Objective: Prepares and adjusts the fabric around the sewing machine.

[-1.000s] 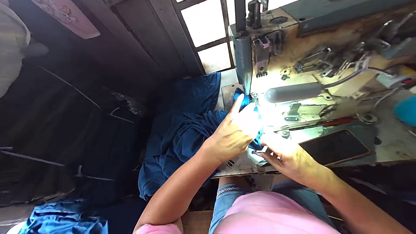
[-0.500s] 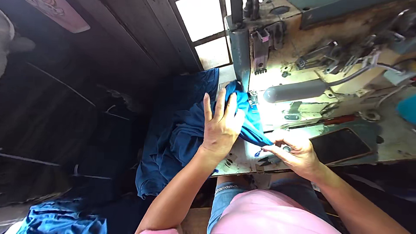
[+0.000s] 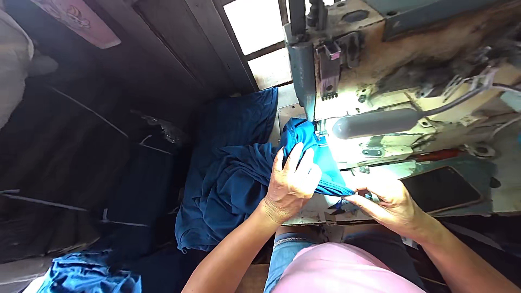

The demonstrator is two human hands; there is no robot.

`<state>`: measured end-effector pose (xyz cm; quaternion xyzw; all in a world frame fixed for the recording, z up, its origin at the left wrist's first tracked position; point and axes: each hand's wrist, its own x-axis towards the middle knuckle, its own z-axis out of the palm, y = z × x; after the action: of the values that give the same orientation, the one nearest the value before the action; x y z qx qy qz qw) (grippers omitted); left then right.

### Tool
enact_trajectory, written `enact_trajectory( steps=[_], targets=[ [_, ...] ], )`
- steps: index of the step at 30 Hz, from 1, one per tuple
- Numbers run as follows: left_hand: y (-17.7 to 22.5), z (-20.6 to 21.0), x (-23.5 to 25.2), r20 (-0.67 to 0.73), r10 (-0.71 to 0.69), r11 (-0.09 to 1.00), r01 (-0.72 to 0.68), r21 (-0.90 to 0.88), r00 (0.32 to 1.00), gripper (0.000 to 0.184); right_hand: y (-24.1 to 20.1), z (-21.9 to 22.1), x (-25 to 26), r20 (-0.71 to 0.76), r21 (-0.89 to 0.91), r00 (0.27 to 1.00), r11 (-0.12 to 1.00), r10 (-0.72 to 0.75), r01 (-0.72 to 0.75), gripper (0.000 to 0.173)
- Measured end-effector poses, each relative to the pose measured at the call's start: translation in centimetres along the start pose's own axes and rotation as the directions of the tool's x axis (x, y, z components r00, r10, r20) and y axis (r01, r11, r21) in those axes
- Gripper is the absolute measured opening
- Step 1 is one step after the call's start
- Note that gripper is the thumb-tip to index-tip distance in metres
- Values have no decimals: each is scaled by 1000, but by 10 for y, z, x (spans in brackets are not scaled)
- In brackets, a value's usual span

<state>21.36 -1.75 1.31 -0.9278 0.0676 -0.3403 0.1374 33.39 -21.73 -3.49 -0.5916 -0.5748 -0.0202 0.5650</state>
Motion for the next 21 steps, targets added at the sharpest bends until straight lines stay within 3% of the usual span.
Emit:
enact_trajectory(
  steps=[3,6,8,13,16,19,21],
  targets=[
    [-1,3,13,45,-53,997,49,67,998,22,9,0,10,2,-39,1000,999,11,-11,25],
    [-9,8,38,232,-131,990,114,84,964,19,21,2,22,7,-46,998,997,66,-65,26],
    [-20,10,51,337,-128,992,123,35,933,22,25,5,28,0,-96,997,992,80,-79,26],
    [-29,-9,52,396,-49,964,146,-220,917,38,19,10,29,-14,-196,998,978,67,-68,27],
    [-22,-23,41,317,32,987,19,-158,948,22,18,5,25,41,-116,996,991,76,-71,25],
    [-19,-13,39,262,-95,995,90,31,960,16,19,3,28,45,-30,996,996,82,-81,23],
    [-19,-4,41,139,-120,991,110,75,983,13,17,4,33,22,32,996,995,92,-93,21]
  ],
)
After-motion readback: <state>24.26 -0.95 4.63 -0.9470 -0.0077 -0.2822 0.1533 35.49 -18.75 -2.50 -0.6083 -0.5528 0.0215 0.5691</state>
